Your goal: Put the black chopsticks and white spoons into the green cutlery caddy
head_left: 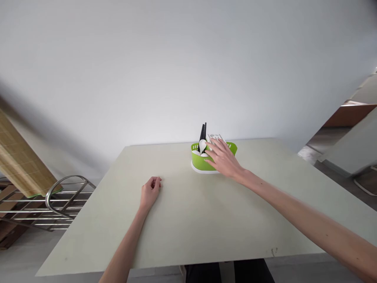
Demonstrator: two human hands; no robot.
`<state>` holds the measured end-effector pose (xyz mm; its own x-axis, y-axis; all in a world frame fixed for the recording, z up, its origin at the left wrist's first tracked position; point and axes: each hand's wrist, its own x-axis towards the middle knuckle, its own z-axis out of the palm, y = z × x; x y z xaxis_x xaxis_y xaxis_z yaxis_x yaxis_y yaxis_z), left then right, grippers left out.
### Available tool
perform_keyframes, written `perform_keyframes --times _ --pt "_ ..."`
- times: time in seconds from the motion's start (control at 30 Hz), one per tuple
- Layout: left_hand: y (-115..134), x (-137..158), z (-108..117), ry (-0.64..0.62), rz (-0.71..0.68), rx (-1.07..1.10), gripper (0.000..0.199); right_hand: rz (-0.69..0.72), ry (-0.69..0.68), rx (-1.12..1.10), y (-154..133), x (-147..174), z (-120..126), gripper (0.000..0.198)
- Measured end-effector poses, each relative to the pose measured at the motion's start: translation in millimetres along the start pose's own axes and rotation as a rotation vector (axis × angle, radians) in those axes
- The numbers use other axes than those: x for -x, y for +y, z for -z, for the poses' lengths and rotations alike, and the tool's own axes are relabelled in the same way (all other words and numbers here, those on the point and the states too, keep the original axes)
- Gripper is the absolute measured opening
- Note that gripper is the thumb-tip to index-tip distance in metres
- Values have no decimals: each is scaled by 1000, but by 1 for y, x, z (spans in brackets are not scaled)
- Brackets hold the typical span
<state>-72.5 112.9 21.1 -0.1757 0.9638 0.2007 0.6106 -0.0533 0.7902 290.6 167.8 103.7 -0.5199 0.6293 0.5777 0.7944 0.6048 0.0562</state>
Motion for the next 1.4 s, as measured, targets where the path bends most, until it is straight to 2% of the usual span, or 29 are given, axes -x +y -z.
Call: perform_keyframes --times 0.13,0.23,0.33,0.47,0.63,0.77,0.9,1.0,1.17,1.27,1.4 --pt "0 -1 0 -5 -6 -15 42 -87 131 -123 3 -3 14 36" --pt "-1 -3 0 -7 -4 -24 43 -156 142 -117 11 -23 21 33" --pt "0 -2 1 -5 -1 -31 42 -194 39 15 21 -52 18 30" --pt "0 0 2 -1 5 -27 42 -230 -139 171 24 -87 1 26" --pt "-2 0 2 9 -7 -15 41 -352 -248 155 14 -107 -21 19" --pt "-6 -1 1 22 -23 -2 42 -441 -200 151 9 -103 -31 22" --pt "-9 -3 0 7 -18 25 44 -438 -131 177 3 -90 -33 30" --pt "-10 -4 0 6 -32 32 44 -435 -80 120 -6 -84 -32 40" --pt "-8 -2 4 16 -37 22 42 -545 -52 81 -22 -85 -32 62" --pt "-8 -2 4 19 -36 29 42 -557 48 62 -22 -80 -33 59" --pt "-10 -3 3 11 -35 33 42 -518 222 35 -12 -72 -30 45"
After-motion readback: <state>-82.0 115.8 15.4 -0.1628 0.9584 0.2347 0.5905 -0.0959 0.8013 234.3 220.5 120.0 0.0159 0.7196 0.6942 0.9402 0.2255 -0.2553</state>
